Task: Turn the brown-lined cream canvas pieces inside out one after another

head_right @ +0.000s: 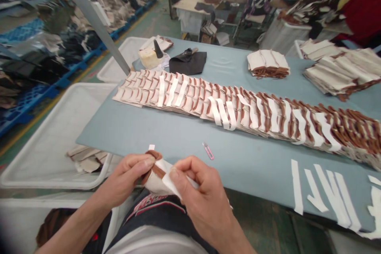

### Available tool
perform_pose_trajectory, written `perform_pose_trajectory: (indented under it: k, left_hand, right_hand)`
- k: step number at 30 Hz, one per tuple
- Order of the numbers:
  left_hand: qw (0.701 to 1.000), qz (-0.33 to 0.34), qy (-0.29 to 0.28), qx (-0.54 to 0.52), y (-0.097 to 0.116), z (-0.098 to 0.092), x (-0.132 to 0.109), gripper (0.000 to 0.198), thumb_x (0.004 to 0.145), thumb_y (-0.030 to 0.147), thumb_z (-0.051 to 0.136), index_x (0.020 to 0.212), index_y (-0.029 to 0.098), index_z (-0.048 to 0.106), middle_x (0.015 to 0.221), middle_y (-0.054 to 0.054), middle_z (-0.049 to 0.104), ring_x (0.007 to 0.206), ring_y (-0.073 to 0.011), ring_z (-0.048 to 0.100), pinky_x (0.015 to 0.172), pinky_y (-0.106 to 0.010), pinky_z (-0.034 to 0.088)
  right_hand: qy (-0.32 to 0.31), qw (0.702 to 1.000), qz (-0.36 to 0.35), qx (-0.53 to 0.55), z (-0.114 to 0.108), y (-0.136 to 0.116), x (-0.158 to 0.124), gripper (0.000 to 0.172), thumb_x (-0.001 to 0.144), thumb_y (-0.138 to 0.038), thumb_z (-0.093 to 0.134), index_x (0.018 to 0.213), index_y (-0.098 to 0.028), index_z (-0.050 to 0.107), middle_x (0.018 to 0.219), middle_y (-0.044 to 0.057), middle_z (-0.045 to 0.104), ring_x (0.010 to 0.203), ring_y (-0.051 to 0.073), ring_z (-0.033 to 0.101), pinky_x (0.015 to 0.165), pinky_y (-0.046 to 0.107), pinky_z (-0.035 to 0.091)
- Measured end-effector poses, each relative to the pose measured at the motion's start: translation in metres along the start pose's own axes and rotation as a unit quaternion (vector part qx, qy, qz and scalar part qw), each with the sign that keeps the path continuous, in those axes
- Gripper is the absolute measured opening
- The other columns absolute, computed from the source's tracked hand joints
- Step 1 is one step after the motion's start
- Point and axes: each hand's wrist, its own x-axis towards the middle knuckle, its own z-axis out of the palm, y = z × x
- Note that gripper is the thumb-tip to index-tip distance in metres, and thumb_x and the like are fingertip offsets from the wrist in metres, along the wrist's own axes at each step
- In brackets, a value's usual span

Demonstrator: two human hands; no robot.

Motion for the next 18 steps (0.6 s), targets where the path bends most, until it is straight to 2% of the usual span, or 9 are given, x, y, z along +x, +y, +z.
perform_pose_trajectory:
  k: [4,7,13,18]
  left_hand:
    - [0.999,0.019,-0.027,-0.014,0.015,0.005,0.007,0.054,0.1,0.052,0.049,0.059,0.02,0.036,0.059,0.005,0.033,0.056,-0.0097,0.029,0.054,-0.025,0.025]
    - [0.999,0.032,-0.031,-0.01,0.022,0.007,0.009,0.055,0.1,0.051,0.048,0.058,0.02,0.032,0.059,0.005,0.032,0.055,-0.0094,0.028,0.052,-0.025,0.024]
    - [1.0,0.019,-0.024,-0.006,0.022,0.006,0.009,0.05,0.101,0.047,0.046,0.061,0.02,0.033,0.061,0.005,0.029,0.056,-0.0094,0.026,0.051,-0.025,0.021]
    - [0.999,0.034,-0.008,0.016,0.024,0.007,0.01,0.047,0.101,0.043,0.045,0.061,0.021,0.032,0.06,0.006,0.028,0.055,-0.0096,0.025,0.051,-0.026,0.02]
  right_hand:
    - [0.045,0.988,-0.069,-0.128,0.008,-0.009,0.005,0.024,0.097,-0.036,0.059,0.081,-0.02,0.067,0.061,-0.003,0.065,0.052,0.011,0.054,0.05,0.021,0.04]
    - [0.056,0.983,-0.091,-0.147,0.01,-0.009,0.01,0.023,0.097,-0.035,0.058,0.082,-0.021,0.067,0.061,-0.002,0.067,0.05,0.011,0.055,0.049,0.021,0.04]
    - [0.032,0.988,-0.064,-0.137,0.011,-0.007,0.014,0.021,0.097,-0.036,0.058,0.085,-0.021,0.066,0.059,-0.003,0.066,0.047,0.011,0.053,0.045,0.021,0.039]
    - [0.027,0.988,-0.046,-0.143,0.012,-0.004,0.018,0.023,0.097,-0.039,0.058,0.084,-0.021,0.066,0.067,0.0,0.072,0.052,0.012,0.058,0.05,0.021,0.042]
